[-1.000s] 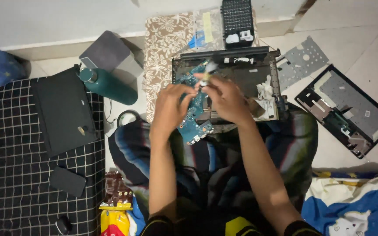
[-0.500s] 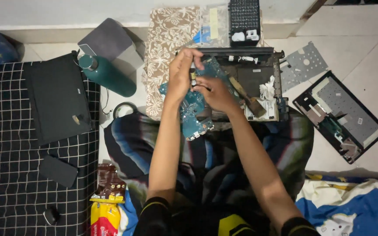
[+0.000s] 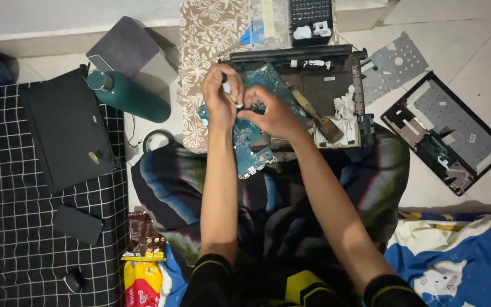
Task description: The person cleans a laptop fan with a brush and a cloth, then uses a screwdriver to remove screws from the motherboard. The person handles the fan, motherboard, and screwdriver while sitting on the floor.
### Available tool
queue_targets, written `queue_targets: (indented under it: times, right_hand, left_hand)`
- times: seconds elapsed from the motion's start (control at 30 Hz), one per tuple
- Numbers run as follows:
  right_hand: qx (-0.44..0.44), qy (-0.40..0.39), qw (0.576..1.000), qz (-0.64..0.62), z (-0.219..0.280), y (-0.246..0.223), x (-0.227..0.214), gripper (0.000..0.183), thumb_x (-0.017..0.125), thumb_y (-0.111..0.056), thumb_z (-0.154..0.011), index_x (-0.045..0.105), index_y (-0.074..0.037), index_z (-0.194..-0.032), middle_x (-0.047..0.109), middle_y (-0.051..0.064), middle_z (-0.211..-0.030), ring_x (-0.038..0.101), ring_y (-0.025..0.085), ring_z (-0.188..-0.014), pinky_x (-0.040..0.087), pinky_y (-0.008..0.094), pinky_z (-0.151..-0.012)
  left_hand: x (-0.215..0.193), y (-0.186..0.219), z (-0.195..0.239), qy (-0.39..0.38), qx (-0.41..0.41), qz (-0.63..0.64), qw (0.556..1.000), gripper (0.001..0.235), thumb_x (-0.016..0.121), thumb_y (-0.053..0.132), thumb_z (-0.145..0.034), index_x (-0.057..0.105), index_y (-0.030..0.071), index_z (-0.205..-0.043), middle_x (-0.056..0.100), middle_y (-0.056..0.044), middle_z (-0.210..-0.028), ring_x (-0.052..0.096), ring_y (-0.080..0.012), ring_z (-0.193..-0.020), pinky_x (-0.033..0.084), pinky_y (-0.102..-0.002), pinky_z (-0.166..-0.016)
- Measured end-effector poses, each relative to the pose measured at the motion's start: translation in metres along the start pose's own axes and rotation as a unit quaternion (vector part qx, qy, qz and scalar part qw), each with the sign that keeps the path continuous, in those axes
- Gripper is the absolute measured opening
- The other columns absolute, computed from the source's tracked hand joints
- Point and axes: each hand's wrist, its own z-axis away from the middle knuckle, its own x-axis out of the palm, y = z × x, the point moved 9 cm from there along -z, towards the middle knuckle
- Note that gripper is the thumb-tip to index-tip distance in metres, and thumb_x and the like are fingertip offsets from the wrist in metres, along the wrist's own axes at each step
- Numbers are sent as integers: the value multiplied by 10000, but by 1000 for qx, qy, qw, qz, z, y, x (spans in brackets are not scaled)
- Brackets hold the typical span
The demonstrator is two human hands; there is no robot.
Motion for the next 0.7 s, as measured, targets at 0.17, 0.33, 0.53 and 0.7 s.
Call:
queue_targets:
  times: [0.17,0.33,0.53,0.7]
  right_hand:
    - [25,-39,999,-3,0,-4,6,205,609,-91,-1067,603,-61,-1269,712,241,-1213,616,439,-1259,455,604,-1061]
    - [65,-40,995,59,-6,-3,3,210,682,-179,-1001,581,-120,-1176,672,46,-1054,673,212,-1036,516,388,-934]
    - [128,-79,985,88,-4,0,8,332,487,-387,-1048,650,-171,-1240,692,19,-1262,663,224,-1170,486,376,-933]
    - [87,-81,989,85,-7,6,8,302,498,-292,-1061,623,-101,-1259,680,128,-1281,632,291,-1219,493,438,-1015]
  left_hand:
    - [-31,-8,2,81,-29,18,996,321,491,311,-1072,604,19,-1141,452,-89,-594,536,-207,-503,433,-291,-463]
    - [-30,-3,10,93,-65,107,988,274,556,258,-1079,607,35,-1231,555,-85,-784,521,-223,-687,408,-353,-641]
    - [-13,-4,11,-5,-62,171,983,187,634,182,-1050,668,54,-1183,592,-85,-879,546,-229,-840,429,-368,-783]
    - [-4,-8,13,-60,-72,112,989,308,671,291,-1058,644,59,-1259,619,-78,-949,549,-228,-898,441,-357,-837]
